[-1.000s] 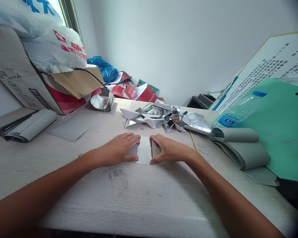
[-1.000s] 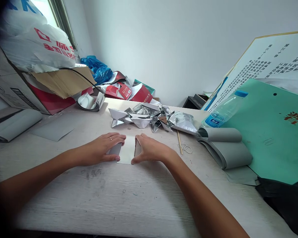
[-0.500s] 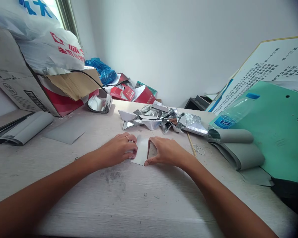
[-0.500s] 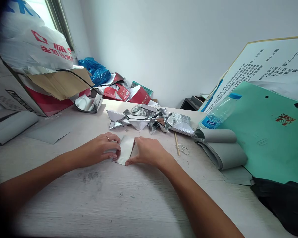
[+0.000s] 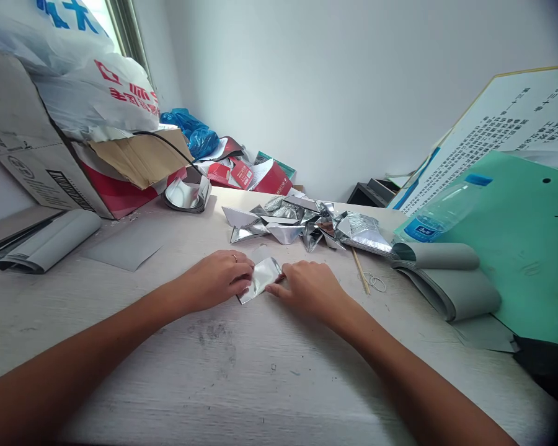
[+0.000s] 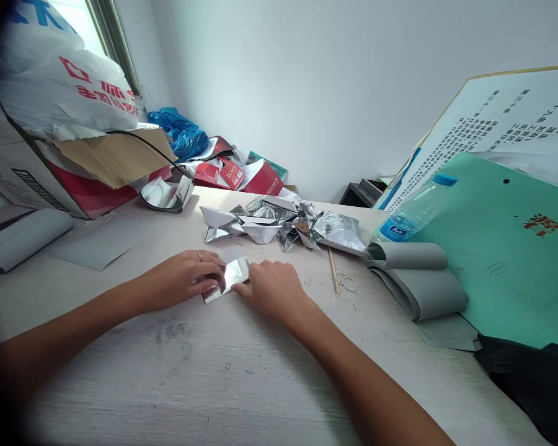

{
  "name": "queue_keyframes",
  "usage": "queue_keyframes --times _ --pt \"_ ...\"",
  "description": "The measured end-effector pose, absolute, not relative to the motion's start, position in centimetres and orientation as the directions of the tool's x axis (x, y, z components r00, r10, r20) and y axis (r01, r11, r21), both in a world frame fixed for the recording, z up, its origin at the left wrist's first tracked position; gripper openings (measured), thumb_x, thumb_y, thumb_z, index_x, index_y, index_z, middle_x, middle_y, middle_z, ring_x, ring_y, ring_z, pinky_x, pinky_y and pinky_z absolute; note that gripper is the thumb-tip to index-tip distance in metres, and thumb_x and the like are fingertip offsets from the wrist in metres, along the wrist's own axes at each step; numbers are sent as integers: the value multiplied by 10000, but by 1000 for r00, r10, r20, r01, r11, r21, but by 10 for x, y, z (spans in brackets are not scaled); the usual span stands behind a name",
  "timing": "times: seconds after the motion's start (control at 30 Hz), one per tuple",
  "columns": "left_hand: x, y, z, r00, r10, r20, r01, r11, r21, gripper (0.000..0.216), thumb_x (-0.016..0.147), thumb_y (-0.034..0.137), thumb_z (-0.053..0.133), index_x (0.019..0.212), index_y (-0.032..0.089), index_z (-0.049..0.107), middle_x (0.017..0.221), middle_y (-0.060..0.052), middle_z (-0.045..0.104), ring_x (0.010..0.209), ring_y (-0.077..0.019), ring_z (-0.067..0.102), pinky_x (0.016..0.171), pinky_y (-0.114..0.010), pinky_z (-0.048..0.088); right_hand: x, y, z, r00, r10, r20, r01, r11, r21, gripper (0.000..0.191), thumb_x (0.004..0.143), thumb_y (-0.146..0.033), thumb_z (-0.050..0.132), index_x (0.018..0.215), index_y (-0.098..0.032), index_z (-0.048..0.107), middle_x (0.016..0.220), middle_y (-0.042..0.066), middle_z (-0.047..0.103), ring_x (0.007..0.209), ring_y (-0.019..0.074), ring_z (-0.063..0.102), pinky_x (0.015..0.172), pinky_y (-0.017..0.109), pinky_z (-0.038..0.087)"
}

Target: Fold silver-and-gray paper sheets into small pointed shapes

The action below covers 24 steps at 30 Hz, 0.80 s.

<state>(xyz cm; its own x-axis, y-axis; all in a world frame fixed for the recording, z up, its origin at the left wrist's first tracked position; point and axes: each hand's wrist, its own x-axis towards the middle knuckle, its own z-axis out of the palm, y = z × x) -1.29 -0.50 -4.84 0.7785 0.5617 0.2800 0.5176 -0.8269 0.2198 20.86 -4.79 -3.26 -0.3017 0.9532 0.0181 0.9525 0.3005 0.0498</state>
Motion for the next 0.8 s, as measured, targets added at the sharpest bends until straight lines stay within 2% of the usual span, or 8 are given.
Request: queue_keyframes --times 0.23,0.3,0.4,0.5,0.6,0.7,0.8 --pt "-13 -3 -46 772 598 214 516 -787 339 186 938 268 529 834 223 675 964 -22 692 946 -200 631 923 -320 471 220 -41 -35 -318 941 115 946 323 -31 283 953 -418 539 847 -188 665 915 102 693 796 236 629 587 315 322" --pt "-13 -2 -44 792 576 203 483 -794 369 200 939 239 507 820 219 667 930 -19 688 943 -197 630 929 -316 469 222 -39 -37 -372 915 155 918 387 -83 186 931 -345 578 866 -191 660 961 85 666 841 219 609 621 307 347" --pt "-12 -1 -42 825 532 192 439 -816 376 231 925 164 475 795 219 658 939 -23 686 1010 -203 626 960 -323 460 225 -36 -39 -502 847 174 835 527 -158 105 904 -299 634 929 -205 675 1032 73 633 960 222 580 752 311 406" --pt "-13 1 -43 825 522 217 431 -829 356 245 917 141 469 824 221 681 977 -44 682 1045 -216 625 969 -336 465 228 -33 -41 -574 798 181 778 601 -183 173 893 -333 682 1009 -206 678 1063 77 624 1027 244 553 852 344 417" --pt "-14 3 -46 812 539 225 456 -826 332 228 927 157 482 877 225 693 1003 -52 676 1047 -222 625 972 -341 468 229 -30 -44 -567 805 178 776 594 -213 256 866 -372 732 1048 -203 669 1065 75 615 1015 246 550 839 348 419" --pt "-14 2 -50 772 599 213 525 -790 317 198 934 197 511 1059 231 661 1078 -55 671 1062 -232 616 976 -363 461 232 -27 -46 -559 815 149 765 577 -285 271 860 -366 745 1062 -209 656 1051 63 606 997 231 553 811 327 425" --pt "-15 0 -52 748 641 173 570 -754 327 276 960 292 531 1224 232 580 1147 -66 659 1074 -242 605 961 -380 458 236 -23 -46 -555 826 99 750 548 -369 292 860 -352 744 1088 -205 637 1069 60 601 978 218 558 793 315 434"
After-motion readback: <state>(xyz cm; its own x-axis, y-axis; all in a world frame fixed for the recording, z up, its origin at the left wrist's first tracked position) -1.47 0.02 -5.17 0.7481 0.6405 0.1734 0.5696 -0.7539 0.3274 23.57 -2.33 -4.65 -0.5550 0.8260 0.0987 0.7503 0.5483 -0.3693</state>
